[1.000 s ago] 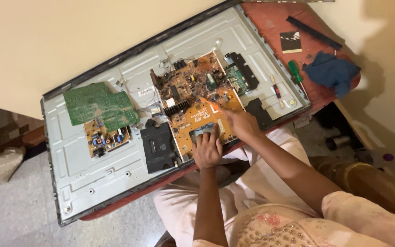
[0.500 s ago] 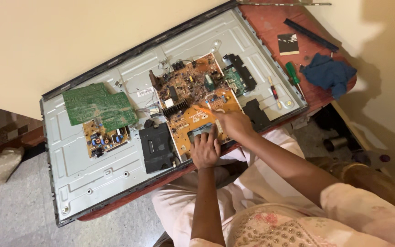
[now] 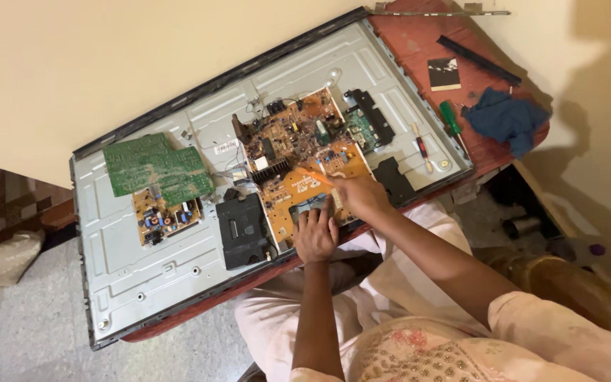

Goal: The person uses a small orange brush to clean dust and debris from the surface of a disassembled circuit board. They repeatedly sweep the brush across various components and traces on the board, which is placed inside the back casing of a television.

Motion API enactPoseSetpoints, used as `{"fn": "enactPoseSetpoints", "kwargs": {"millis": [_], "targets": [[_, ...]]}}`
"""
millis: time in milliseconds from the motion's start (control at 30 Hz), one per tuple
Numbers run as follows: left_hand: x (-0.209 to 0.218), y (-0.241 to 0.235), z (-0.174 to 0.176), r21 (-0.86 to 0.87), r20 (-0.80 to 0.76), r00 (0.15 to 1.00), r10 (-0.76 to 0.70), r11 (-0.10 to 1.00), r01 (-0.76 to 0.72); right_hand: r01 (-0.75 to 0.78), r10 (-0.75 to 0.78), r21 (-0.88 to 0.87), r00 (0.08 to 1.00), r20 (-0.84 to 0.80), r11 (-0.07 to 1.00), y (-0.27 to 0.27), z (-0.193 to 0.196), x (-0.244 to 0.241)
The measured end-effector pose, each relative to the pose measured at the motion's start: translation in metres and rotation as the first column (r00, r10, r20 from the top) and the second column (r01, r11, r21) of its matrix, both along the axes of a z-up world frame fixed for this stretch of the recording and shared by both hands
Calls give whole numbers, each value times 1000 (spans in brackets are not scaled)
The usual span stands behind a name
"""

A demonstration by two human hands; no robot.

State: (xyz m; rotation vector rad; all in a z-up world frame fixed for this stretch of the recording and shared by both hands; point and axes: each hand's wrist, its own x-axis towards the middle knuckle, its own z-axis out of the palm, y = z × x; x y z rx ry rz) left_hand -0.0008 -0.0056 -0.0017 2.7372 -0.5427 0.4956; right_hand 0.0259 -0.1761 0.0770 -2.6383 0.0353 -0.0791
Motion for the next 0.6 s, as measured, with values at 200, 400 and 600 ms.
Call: {"fn": "enactPoseSetpoints", "kwargs": {"millis": [200, 400, 600], "targets": [[-2, -1, 5, -29, 22, 1000, -6, 1000, 7, 3, -4, -9, 995, -101, 1000, -28, 19, -30], [-5, 0, 13, -34, 10, 999, -34, 999, 34, 102, -102, 22, 995, 7, 995, -80, 18, -48], [-5, 1, 16, -7, 31, 999, -35, 999, 35, 225, -225, -15, 965, -132, 974, -76, 4, -70]]}}
